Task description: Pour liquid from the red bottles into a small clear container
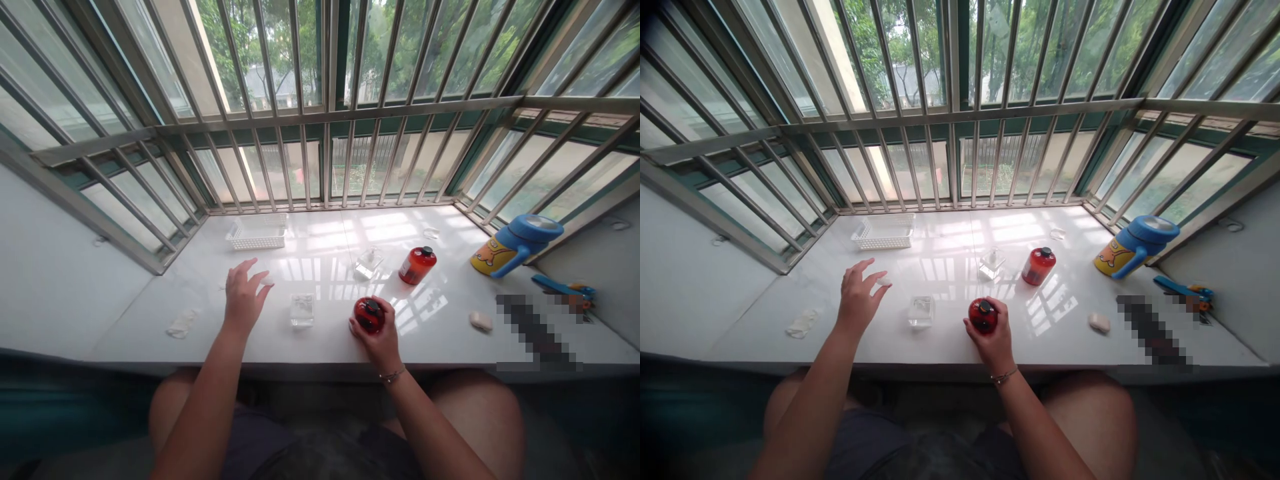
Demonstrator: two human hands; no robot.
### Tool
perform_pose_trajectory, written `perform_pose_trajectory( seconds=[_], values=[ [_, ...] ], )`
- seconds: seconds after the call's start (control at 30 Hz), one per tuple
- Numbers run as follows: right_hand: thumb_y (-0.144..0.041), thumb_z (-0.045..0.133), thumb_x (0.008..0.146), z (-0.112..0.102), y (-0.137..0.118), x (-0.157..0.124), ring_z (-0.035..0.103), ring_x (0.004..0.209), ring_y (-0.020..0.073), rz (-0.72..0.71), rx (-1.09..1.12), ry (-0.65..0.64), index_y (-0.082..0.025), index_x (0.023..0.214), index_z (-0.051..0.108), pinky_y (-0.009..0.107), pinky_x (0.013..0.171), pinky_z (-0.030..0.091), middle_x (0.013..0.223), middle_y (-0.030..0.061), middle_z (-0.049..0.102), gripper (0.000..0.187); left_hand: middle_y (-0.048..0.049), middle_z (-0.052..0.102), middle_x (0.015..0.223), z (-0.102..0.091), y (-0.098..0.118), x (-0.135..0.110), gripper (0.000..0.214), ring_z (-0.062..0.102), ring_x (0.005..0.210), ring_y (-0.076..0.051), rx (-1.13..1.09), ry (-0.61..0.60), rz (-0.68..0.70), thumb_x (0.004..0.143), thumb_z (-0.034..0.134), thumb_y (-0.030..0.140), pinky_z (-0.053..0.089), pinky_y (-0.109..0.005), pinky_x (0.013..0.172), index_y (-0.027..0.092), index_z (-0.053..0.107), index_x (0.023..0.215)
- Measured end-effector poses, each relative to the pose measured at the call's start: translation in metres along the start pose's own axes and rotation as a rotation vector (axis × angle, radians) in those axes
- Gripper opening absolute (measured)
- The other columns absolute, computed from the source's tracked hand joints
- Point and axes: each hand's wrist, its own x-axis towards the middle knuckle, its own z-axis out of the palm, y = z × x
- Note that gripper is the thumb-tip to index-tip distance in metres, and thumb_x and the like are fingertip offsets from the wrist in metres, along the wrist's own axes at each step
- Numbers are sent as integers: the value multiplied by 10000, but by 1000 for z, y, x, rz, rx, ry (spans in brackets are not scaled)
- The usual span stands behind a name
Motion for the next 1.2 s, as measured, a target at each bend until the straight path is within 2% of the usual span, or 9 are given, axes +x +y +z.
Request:
perform_pose_trajectory(
  seconds=[0.17,0.27,0.37,0.53,0.63,0.77,0.83,1.0,1.2],
  values=[
    [-441,889,833,0,0,0,652,1176,296,-8,-6,5,-307,1407,555,584,1084,564,1359,105,596,678,-172,535,1588,16,-76,11,191,409,1538,-440,180,-127,-107,957,695,155,223,-759,1287,186,758,1135],
    [-447,885,834,1,0,0,658,1166,294,1,-5,5,-310,1412,552,580,1069,573,1358,102,602,681,-186,505,1624,26,-105,19,192,367,1566,-430,167,-264,-192,957,675,171,220,-757,1277,161,733,1140],
    [-447,884,836,2,1,0,663,1160,294,3,-7,9,-313,1413,548,580,1058,579,1360,102,605,682,-210,533,1612,35,-120,26,204,395,1555,-427,139,-394,-263,927,704,229,292,-715,1258,160,735,1117],
    [-438,885,836,2,1,0,660,1162,298,-7,-9,9,-307,1411,547,581,1054,579,1366,109,601,680,-202,589,1563,42,-123,26,367,421,1544,-454,95,-410,-252,880,712,369,342,-661,1272,166,739,1184],
    [-438,886,835,1,0,0,660,1156,298,-3,-11,8,-304,1413,547,579,1052,580,1365,112,597,683,-196,535,1617,41,-106,16,432,356,1595,-440,70,-357,-205,943,612,379,312,-647,1313,159,708,1302],
    [-435,887,833,1,-1,0,664,1145,294,1,-13,11,-303,1413,547,573,1053,582,1346,107,603,685,-182,521,1632,38,-53,-6,444,367,1604,-397,-42,-241,-88,1051,510,420,339,-650,1311,182,664,1392],
    [-431,887,833,1,-2,0,667,1138,289,1,-12,10,-303,1415,544,570,1056,584,1338,105,609,687,-170,550,1612,37,-19,-19,435,413,1584,-375,-150,-221,-35,1075,520,453,365,-643,1304,205,657,1404],
    [-426,881,839,2,-2,1,666,1155,289,-17,-13,15,-297,1420,533,576,1076,576,1339,109,612,690,-156,553,1623,37,56,-43,494,451,1574,-366,-396,-335,-4,1027,663,500,422,-629,1279,257,617,1455],
    [-420,878,842,2,-2,1,657,1177,298,-40,-15,19,-297,1419,536,571,1071,579,1356,117,602,683,-149,577,1594,32,103,-42,473,472,1561,-348,-506,-248,51,1026,694,385,439,-628,1269,273,587,1473]
  ],
)
